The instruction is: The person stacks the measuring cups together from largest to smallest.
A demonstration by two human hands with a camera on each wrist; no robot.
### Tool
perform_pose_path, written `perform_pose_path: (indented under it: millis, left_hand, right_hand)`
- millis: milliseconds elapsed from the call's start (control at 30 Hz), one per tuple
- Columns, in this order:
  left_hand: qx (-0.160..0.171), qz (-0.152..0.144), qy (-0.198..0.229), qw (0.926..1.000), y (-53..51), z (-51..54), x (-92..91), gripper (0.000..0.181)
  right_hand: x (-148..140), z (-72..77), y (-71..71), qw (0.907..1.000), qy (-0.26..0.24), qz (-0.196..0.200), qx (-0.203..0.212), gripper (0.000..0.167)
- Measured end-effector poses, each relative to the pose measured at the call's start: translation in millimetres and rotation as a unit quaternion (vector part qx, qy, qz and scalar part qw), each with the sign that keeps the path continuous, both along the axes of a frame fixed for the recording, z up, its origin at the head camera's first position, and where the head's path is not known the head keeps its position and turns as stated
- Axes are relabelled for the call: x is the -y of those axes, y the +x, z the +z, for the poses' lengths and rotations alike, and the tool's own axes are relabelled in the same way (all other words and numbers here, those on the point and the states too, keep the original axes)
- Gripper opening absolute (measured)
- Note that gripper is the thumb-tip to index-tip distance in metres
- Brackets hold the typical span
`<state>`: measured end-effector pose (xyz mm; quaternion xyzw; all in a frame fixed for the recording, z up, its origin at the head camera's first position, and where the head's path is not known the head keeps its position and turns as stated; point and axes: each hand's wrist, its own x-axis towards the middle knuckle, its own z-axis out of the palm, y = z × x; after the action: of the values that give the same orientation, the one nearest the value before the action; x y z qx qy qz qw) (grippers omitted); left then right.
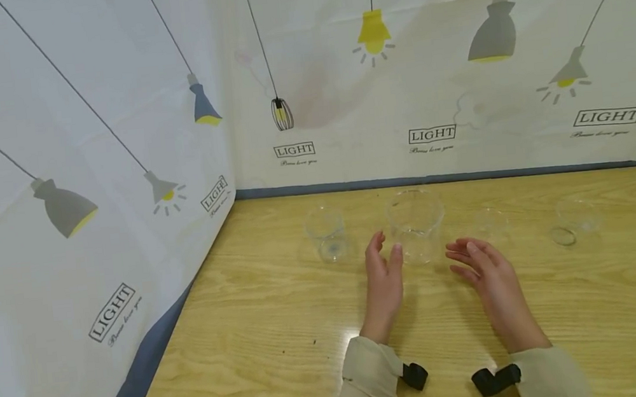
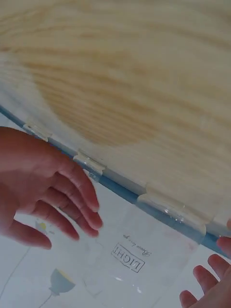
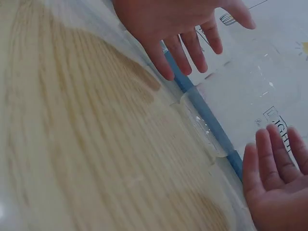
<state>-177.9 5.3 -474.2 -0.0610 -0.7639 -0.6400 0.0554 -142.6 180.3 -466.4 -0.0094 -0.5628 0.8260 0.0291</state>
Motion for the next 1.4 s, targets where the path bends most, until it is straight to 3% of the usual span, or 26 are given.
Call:
perform_pose_path:
  millis: [200, 400, 667, 867, 1100, 1233, 1400]
  left_hand:
    - [0.014, 0.014, 0.078, 0.9968, -1.1, -5.2, -6.0, 0.050]
    - [0.022, 0.017, 0.094, 0.9952, 0.1, -10.4, -0.7, 0.054]
    - [0.014, 0.010, 0.105, 0.9944, 8.1, 12.9, 2.3, 0.052]
    - [0.015, 0.009, 0.084, 0.9963, 9.8, 18.7, -5.1, 0.052]
    - [0.031, 0.021, 0.066, 0.9971, -4.2, -8.5, -8.7, 0.063]
    - [0.031, 0.024, 0.055, 0.9977, -4.1, -11.4, -10.0, 0.067]
    - [0.007, 0.027, 0.063, 0.9976, -5.4, -14.1, -10.9, 0.067]
  right_hand:
    - [-3.3, 0.5, -4.1, 0.9989, -0.040, 0.001, 0.024, 0.045]
    - [3.8, -1.0, -4.1, 0.9978, 0.016, 0.021, 0.061, 0.055]
    - [9.3, -0.8, -5.9, 0.9920, 0.084, 0.049, 0.080, 0.063]
    - [5.7, 0.5, -6.8, 0.9779, 0.178, 0.059, 0.092, 0.068]
    - [11.1, 3.3, -8.6, 0.9763, 0.190, 0.055, 0.087, 0.074]
    - [13.5, 2.0, -10.2, 0.9777, 0.184, 0.049, 0.089, 0.076]
    - [13.7, 1.6, -10.8, 0.9784, 0.185, 0.043, 0.082, 0.073]
